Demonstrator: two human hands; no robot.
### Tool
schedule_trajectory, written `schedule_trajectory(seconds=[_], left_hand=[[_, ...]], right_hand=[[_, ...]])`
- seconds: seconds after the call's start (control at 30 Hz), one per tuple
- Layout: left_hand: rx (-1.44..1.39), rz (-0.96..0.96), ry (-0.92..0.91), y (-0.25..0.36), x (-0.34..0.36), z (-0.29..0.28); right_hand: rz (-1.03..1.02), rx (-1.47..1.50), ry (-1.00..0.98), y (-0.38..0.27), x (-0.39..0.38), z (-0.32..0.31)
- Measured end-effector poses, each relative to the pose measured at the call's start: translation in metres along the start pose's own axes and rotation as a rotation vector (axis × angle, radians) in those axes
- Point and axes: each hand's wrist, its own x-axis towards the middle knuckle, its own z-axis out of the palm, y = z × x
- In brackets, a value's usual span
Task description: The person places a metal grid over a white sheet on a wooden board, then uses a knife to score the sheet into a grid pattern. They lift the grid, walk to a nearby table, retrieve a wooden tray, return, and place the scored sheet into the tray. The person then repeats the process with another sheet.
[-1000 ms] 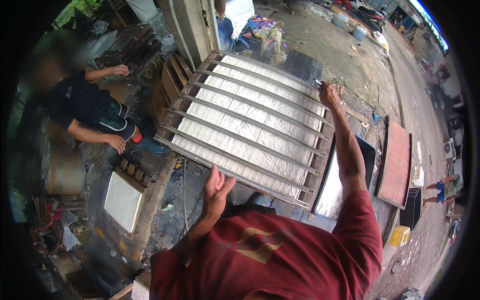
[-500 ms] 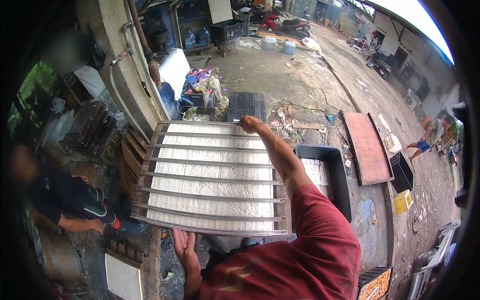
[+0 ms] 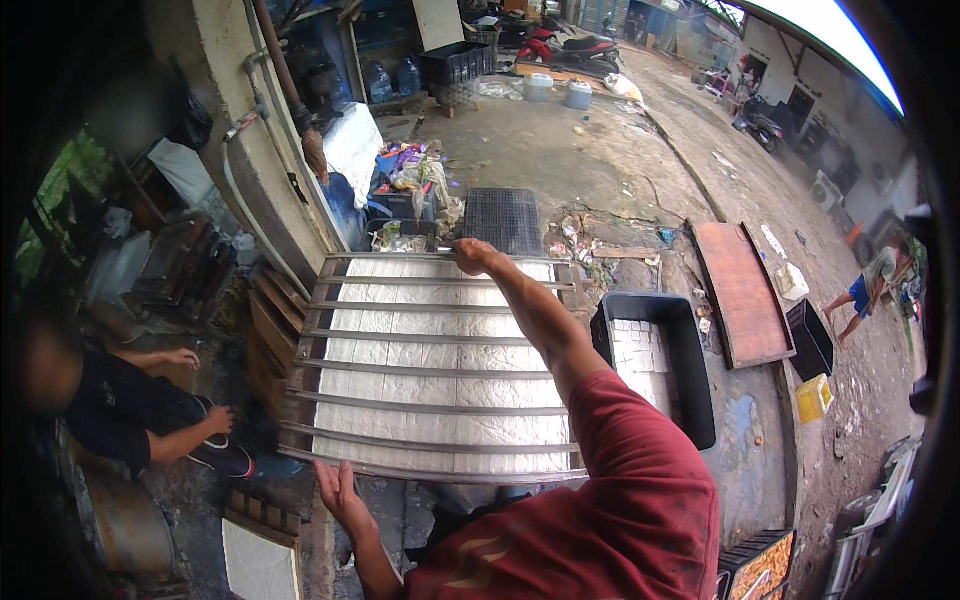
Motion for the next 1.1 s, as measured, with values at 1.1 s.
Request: schedule_trajectory(seconds=[1.1], left_hand=[[-0.154, -0.169, 0.138, 0.006, 0.033, -0.027]], right_hand=[[-0.063, 0.003, -0.037, -0.052, 0.048, 0.022]])
